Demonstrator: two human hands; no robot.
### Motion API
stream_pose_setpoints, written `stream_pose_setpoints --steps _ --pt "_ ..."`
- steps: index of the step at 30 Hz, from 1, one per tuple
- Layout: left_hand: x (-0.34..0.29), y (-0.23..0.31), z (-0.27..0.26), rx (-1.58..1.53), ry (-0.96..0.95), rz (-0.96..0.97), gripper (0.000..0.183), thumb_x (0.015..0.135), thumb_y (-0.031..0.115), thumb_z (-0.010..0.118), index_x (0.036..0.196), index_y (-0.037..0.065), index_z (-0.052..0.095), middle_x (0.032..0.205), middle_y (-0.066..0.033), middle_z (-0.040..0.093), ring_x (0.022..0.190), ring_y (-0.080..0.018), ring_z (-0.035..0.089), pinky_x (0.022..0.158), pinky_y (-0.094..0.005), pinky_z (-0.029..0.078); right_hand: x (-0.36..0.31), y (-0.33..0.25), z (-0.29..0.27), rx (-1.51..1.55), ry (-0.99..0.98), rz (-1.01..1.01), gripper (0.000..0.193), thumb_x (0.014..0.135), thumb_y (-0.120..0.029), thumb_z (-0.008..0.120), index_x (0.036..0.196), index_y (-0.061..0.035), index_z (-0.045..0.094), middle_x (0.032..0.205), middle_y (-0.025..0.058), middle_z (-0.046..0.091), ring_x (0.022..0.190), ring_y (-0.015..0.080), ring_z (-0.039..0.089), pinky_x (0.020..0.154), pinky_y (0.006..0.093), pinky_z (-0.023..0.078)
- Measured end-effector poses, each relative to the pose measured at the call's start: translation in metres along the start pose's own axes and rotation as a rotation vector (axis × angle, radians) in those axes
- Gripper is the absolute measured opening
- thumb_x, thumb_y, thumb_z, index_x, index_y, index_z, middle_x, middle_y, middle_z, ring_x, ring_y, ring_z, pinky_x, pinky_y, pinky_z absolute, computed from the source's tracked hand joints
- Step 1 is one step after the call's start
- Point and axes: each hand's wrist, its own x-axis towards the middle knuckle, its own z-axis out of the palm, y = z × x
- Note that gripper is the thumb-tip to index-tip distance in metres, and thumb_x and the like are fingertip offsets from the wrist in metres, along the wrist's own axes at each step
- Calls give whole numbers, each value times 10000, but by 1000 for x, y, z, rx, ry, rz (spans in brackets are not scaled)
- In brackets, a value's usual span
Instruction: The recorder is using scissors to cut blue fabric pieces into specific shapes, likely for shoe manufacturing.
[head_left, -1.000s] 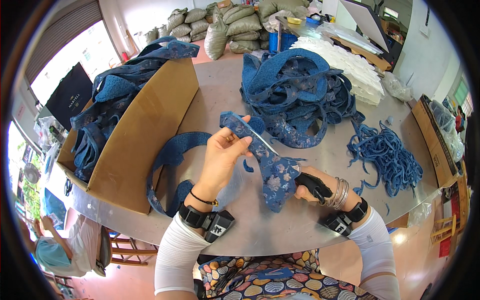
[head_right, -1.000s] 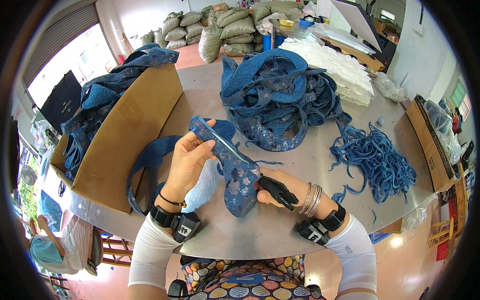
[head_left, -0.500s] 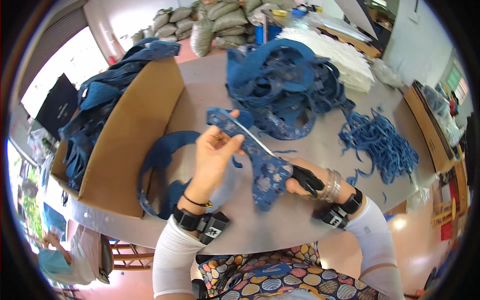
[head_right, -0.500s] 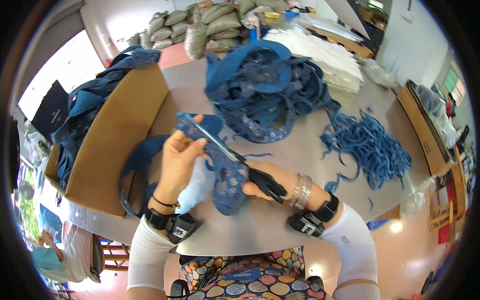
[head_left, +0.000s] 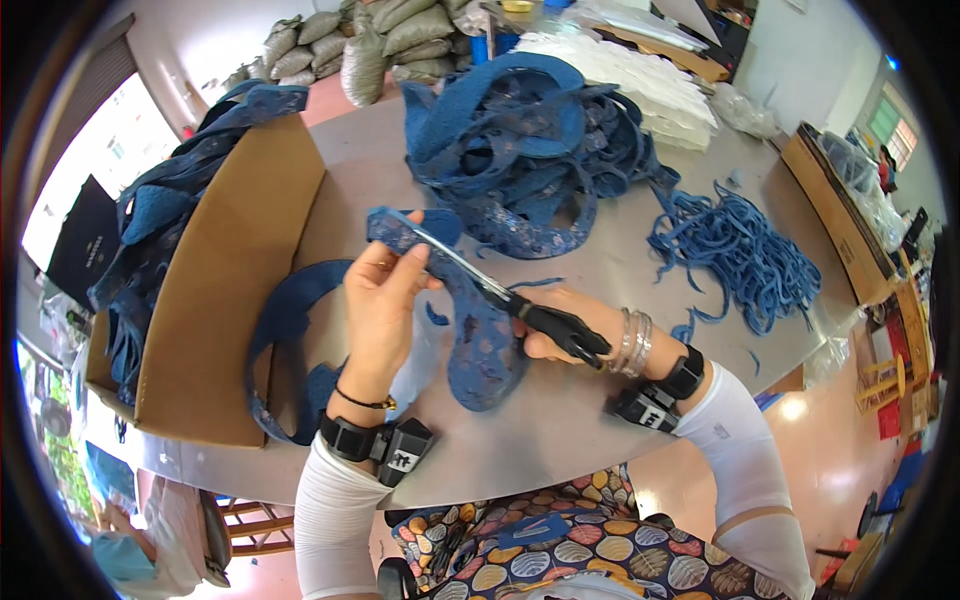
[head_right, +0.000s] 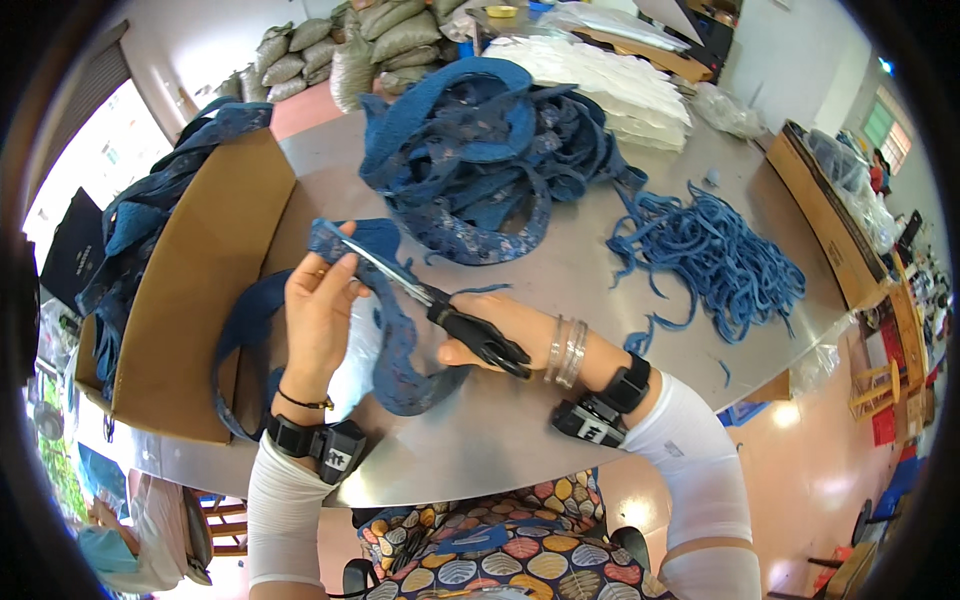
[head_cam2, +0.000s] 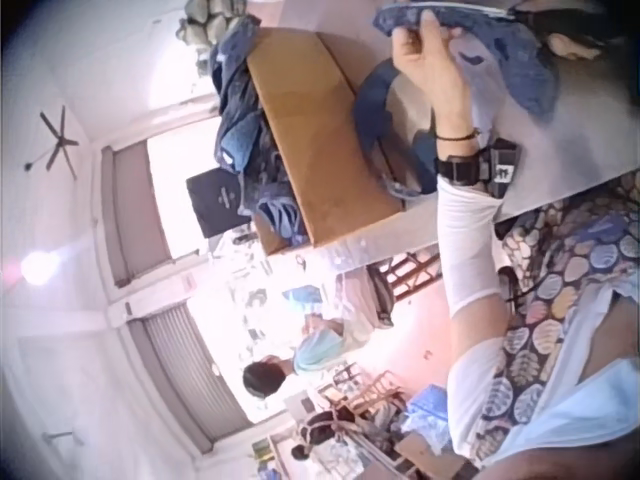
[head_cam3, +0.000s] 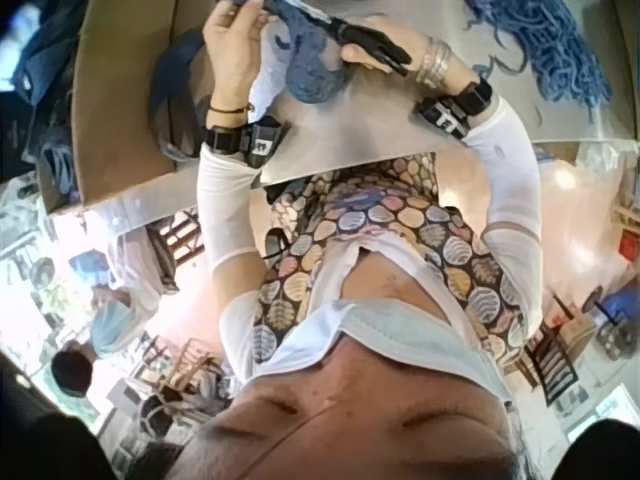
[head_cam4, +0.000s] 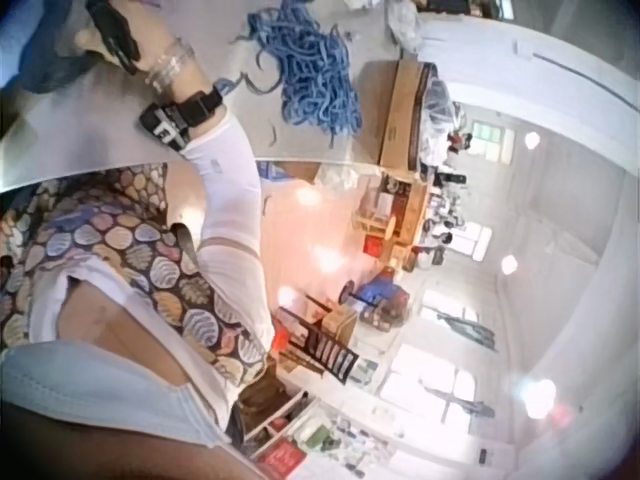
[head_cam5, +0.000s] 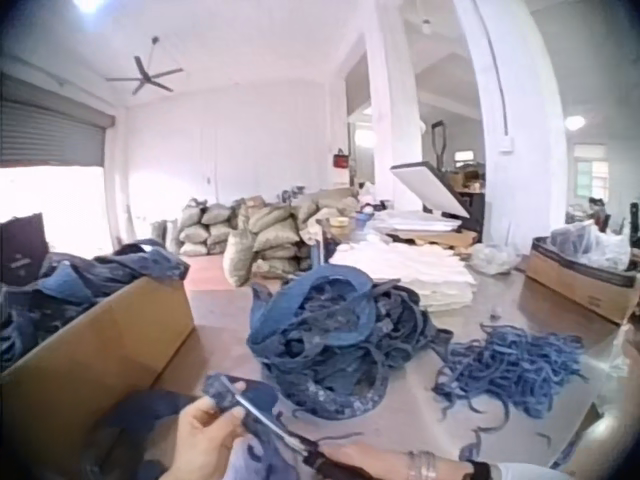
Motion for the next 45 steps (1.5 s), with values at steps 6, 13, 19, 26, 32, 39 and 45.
stream_pose_setpoints --steps 6,13,19,26,32,39,45 --pt "-1 1 0 -8 14 43 306 829 6 596 1131 -29 556 818 -12 594 669 -60 546 575 -199 483 -2 -23 2 244 -50 175 564 782 -567 578 882 -16 511 595 77 514 531 190 508 510 299 415" --pt "-1 3 -2 5 -4 36 305 836 25 594 1132 -34 547 794 -5 593 688 -59 558 589 -203 495 -6 -24 6 321 -64 192 601 792 -616 520 940 -34 504 539 5 478 476 119 470 454 252 382" --pt "-1 1 -5 -12 -8 16 323 829 6 594 1144 -37 539 783 2 585 675 -56 549 589 -201 494 -4 -36 8 212 27 137 593 805 -600 506 946 -24 502 540 8 475 467 129 444 453 258 374" --pt "0 1 -7 -23 -27 0 427 827 12 600 1236 1 478 863 -16 600 714 -73 559 587 -200 470 -8 -37 8 205 1 207 513 819 -478 567 1006 -6 497 529 10 475 464 128 447 453 257 382" --pt "-2 5 -7 -68 -30 -13 594 815 -8 605 1343 25 336 895 -18 590 740 -84 562 601 -205 491 -6 -29 5 280 -74 255 482 794 -363 625 1075 0 479 561 40 511 491 138 468 489 263 411" --pt "-6 6 0 -34 -144 -35 641 812 -9 611 1366 29 291 911 -26 568 764 -101 555 608 -227 494 -8 -32 4 -74 27 -104 451 726 -75 513 1162 -4 419 722 135 501 612 284 462 588 309 419" --pt "-7 8 1 -26 -162 -45 658 809 -6 617 1371 29 278 904 -27 565 767 -104 556 606 -234 489 -7 -41 6 -93 48 -79 408 702 -3 443 1109 -11 415 677 150 452 582 322 413 568 333 406"
